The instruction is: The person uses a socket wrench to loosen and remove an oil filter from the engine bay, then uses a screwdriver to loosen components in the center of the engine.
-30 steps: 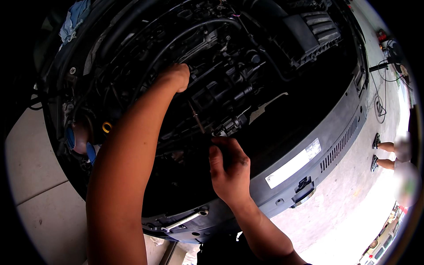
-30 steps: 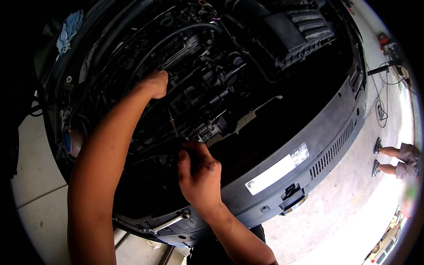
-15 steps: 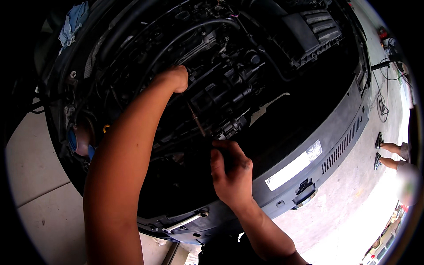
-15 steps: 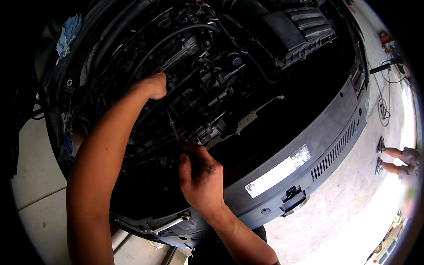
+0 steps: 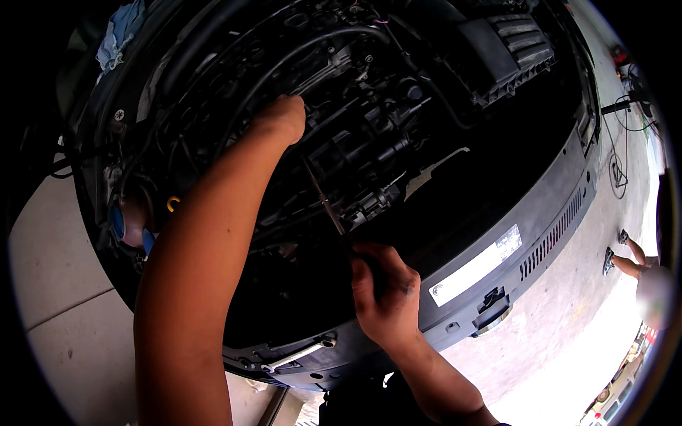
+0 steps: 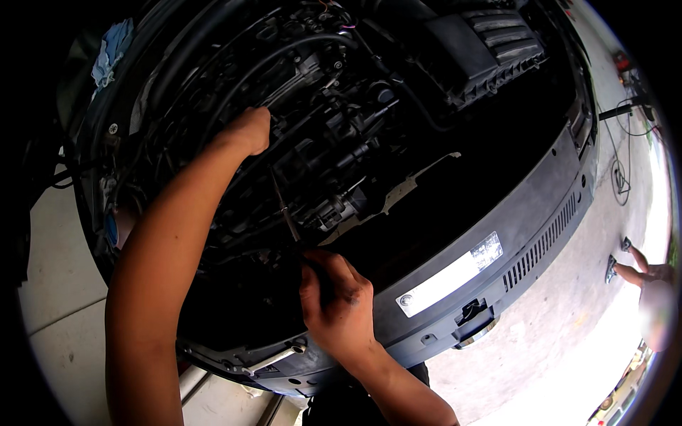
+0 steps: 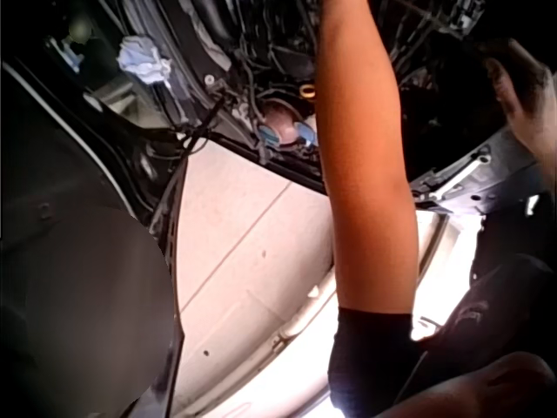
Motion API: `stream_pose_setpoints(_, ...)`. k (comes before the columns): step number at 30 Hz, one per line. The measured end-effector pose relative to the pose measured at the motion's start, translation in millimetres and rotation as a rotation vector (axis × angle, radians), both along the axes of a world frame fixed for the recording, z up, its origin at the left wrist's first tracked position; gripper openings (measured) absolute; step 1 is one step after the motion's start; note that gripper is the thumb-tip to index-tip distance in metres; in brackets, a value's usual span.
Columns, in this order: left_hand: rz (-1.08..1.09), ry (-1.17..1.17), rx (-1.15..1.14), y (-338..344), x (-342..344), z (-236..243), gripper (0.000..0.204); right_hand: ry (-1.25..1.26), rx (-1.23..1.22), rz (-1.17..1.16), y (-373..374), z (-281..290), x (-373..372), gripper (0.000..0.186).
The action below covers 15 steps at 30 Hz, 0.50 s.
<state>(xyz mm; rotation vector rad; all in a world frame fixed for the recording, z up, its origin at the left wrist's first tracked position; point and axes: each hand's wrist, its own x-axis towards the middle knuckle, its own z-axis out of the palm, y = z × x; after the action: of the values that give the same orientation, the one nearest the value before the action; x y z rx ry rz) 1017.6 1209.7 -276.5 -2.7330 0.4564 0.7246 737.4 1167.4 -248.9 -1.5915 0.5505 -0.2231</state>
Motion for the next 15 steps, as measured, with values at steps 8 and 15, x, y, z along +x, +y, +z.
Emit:
stream_pose_setpoints(8,-0.192,-0.117,-0.080,18,-4,-1,0.021,-0.065,-0.129,0.054,-16,5,-31,0.021)
stream_pose_setpoints(15,-0.128,-0.035,-0.165,25,-2,0,0.028,-0.063,-0.092,0.061,-55,22,-51,0.020)
